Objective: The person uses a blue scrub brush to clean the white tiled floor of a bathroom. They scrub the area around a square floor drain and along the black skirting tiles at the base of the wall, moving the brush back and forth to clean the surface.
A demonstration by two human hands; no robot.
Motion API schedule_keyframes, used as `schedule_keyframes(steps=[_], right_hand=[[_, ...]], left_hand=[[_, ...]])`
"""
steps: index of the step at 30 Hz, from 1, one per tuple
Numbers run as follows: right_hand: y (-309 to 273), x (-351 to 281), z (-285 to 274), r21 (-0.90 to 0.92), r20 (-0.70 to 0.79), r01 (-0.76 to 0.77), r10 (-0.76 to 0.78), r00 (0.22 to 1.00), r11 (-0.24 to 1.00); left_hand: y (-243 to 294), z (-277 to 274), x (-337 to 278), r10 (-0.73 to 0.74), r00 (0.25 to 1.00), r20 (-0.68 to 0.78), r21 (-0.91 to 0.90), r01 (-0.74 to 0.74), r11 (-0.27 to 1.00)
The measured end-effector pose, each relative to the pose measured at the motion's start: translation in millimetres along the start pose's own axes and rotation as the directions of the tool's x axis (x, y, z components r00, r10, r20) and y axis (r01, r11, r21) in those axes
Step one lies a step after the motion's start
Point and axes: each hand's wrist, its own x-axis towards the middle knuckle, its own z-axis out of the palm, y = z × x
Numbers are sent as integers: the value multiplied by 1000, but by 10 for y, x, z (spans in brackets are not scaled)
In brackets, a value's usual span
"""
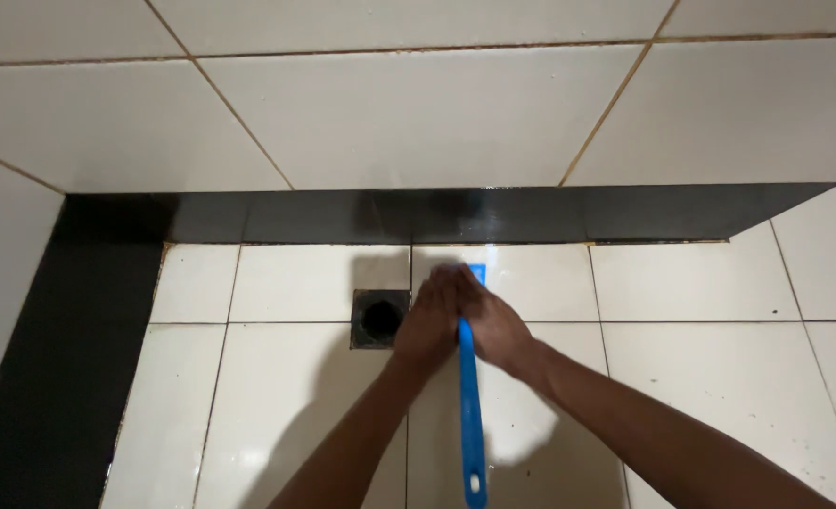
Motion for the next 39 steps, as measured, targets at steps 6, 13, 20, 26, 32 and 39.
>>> schedule_keyframes(steps=[6, 13, 20, 26, 32, 39], right_hand=[[62, 254, -172, 105, 11, -52, 52, 999, 993], [-356, -318, -200, -18, 268, -165, 164, 949, 986], [-345, -293, -202, -45, 229, -21, 31, 973, 999], [74, 184, -150, 19, 6, 75, -75, 997, 997], [132, 204, -42, 72, 3, 39, -40, 999, 997], [-469, -357, -144, -39, 218, -41, 48, 975, 998]], left_hand=[[-203, 30, 283, -133, 991, -15, -266, 125, 956], [316, -600, -242, -172, 934, 314, -409, 297, 863], [319, -314, -336, -56, 998, 15, -214, 58, 975], [-151, -92, 226, -97, 993, 69, -223, 110, 969], [-176, -262, 331, -179, 968, 177, -236, 218, 947], [139, -495, -361, -4, 986, 165, -364, 64, 929]])
